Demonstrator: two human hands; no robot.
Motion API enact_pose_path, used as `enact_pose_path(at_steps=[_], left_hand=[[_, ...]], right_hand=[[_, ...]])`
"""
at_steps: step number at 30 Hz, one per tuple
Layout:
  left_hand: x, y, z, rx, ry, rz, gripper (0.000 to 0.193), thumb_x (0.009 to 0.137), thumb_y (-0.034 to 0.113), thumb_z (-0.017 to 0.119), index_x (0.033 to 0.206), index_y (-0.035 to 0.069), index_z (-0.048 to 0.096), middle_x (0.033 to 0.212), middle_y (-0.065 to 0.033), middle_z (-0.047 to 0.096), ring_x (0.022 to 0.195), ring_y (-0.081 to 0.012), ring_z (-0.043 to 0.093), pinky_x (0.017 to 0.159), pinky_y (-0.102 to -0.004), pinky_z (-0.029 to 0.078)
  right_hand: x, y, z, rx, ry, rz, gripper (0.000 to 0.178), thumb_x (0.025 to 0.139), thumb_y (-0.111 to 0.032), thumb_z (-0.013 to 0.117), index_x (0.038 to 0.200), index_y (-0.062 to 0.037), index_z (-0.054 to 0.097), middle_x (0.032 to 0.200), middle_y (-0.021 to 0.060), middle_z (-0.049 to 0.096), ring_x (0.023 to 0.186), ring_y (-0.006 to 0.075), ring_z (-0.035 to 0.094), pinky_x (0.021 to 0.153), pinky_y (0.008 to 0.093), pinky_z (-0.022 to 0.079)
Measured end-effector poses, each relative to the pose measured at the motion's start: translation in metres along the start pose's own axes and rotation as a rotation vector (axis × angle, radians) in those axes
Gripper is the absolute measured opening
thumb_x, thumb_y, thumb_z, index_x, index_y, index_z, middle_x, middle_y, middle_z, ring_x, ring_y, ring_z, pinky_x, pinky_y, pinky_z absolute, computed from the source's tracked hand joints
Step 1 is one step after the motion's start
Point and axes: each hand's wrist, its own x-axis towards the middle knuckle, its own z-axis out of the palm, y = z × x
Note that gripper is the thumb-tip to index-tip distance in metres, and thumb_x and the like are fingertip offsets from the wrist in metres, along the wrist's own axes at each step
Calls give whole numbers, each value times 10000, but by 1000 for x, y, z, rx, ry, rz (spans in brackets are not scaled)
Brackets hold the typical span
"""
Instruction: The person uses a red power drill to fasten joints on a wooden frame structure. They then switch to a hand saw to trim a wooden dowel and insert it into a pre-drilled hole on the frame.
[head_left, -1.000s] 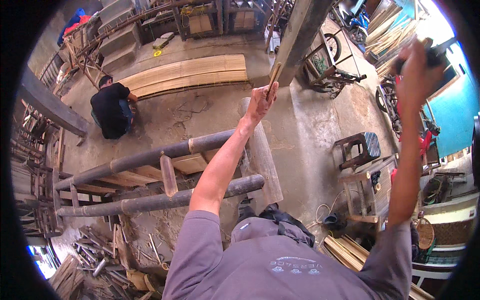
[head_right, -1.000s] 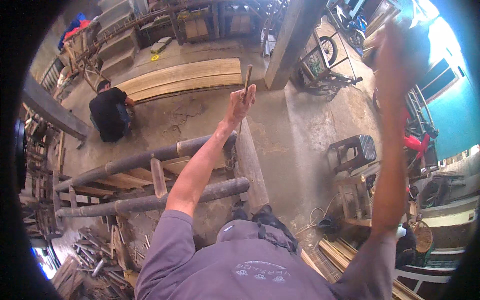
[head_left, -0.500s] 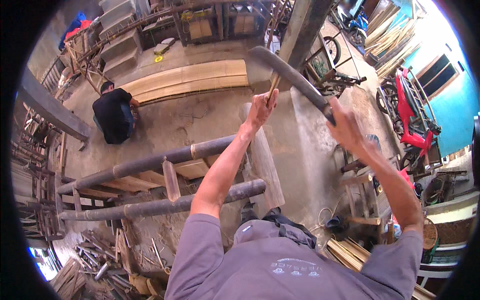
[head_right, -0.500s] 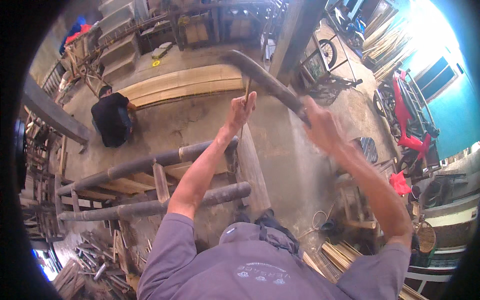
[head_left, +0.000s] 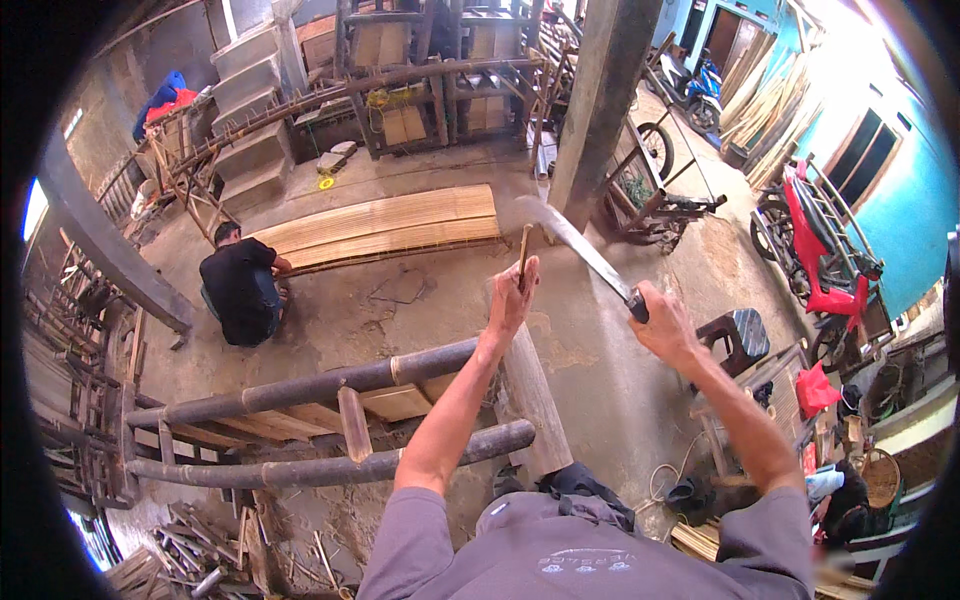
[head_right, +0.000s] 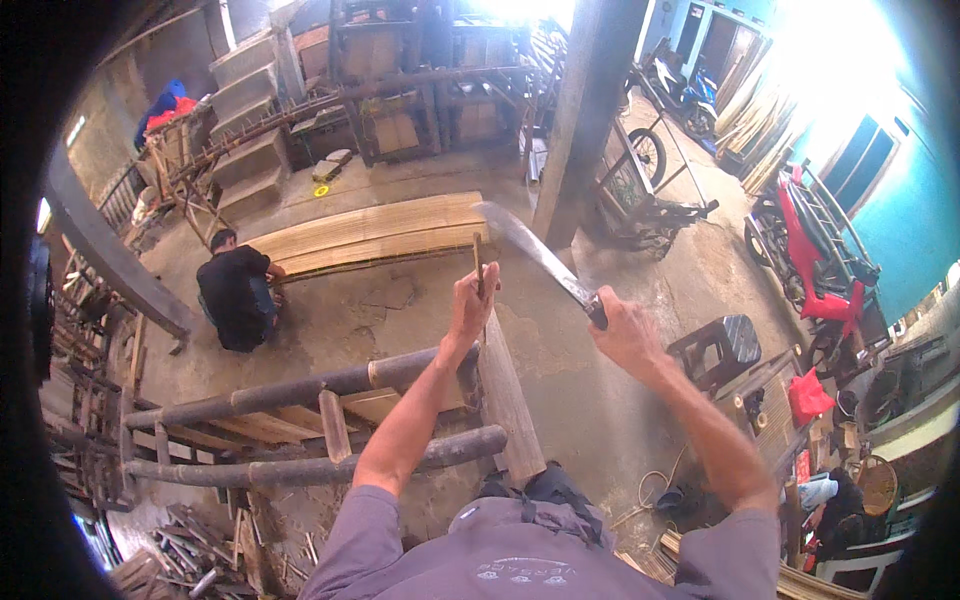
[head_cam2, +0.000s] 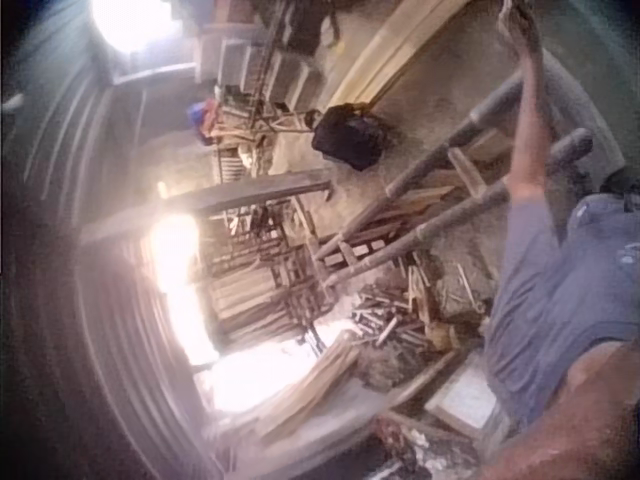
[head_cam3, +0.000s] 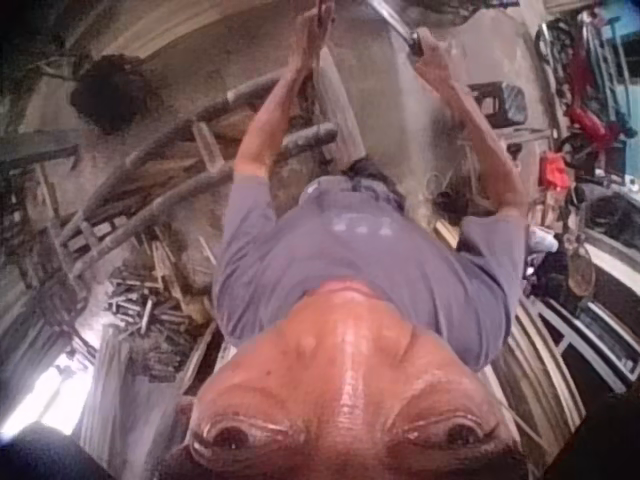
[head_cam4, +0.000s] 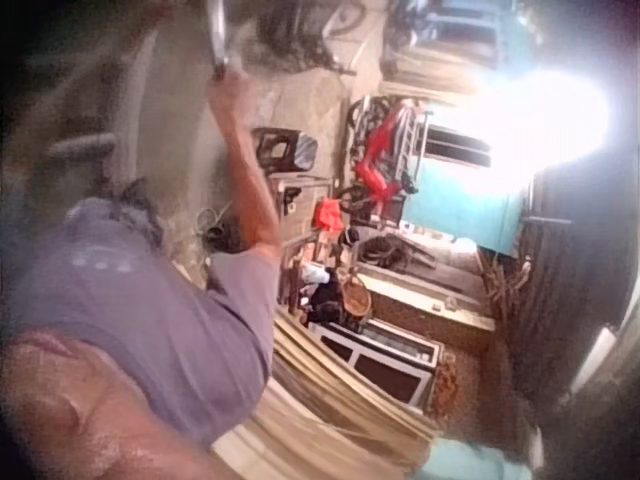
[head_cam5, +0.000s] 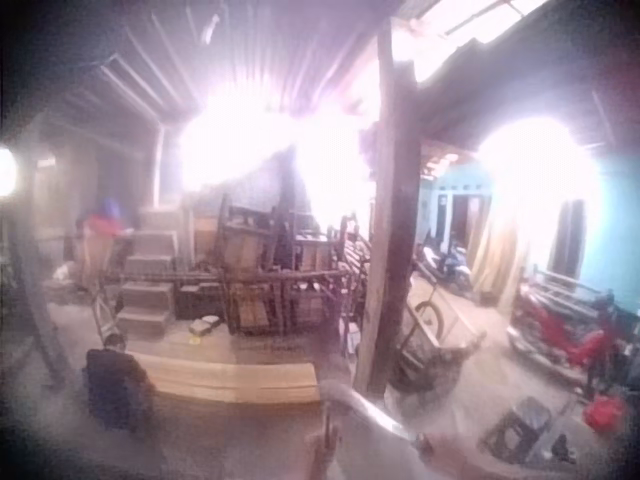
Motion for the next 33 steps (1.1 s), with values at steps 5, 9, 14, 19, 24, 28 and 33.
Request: enact_pose_path(at_steps=[5,9,14,19,24,28,33], left_hand=[[-18,17,-11,16,-50,-200,357,922,329,621,1110,25,606,826,-44,621,765,-130,581,689,-287,484],[-18,29,-22,-14,-159,-315,397,917,349,626,1142,23,603,998,-88,678,930,-173,636,780,-317,499],[-29,36,-28,110,-90,-471,327,953,333,587,1013,14,626,897,-70,676,879,-138,623,765,-284,493],[-41,21,-15,110,3,-476,245,989,231,528,961,-1,603,933,-64,659,925,-132,628,823,-273,516],[-46,24,-14,56,52,-473,243,992,207,508,966,-22,584,966,-77,634,974,-171,623,890,-326,526],[-47,20,-11,70,45,-446,204,1001,154,478,968,-27,568,965,-67,602,972,-180,621,902,-335,528],[-44,21,-13,108,2,-401,219,1000,167,480,963,-34,559,961,-76,595,971,-200,621,896,-352,535]], right_hand=[[10,35,79,333,267,-49,426,807,-134,627,1224,-88,552,744,131,629,679,253,649,619,381,494],[29,48,137,615,13,199,357,884,-215,584,1210,-79,532,677,105,543,587,196,560,569,365,456],[33,38,224,1081,-577,500,357,1004,-376,417,1039,-57,575,652,52,515,525,136,502,482,332,433],[44,46,260,1053,-767,460,495,1012,-430,314,1012,-9,575,638,42,491,506,130,497,450,313,423],[53,49,255,846,-797,233,508,1005,-415,325,965,12,597,690,141,575,605,265,564,623,411,465],[60,36,242,793,-468,120,481,1005,-394,313,1013,-11,604,804,244,605,767,417,582,746,468,461],[61,53,268,782,-904,151,480,994,-399,352,966,4,609,692,121,568,576,228,555,559,381,465]])
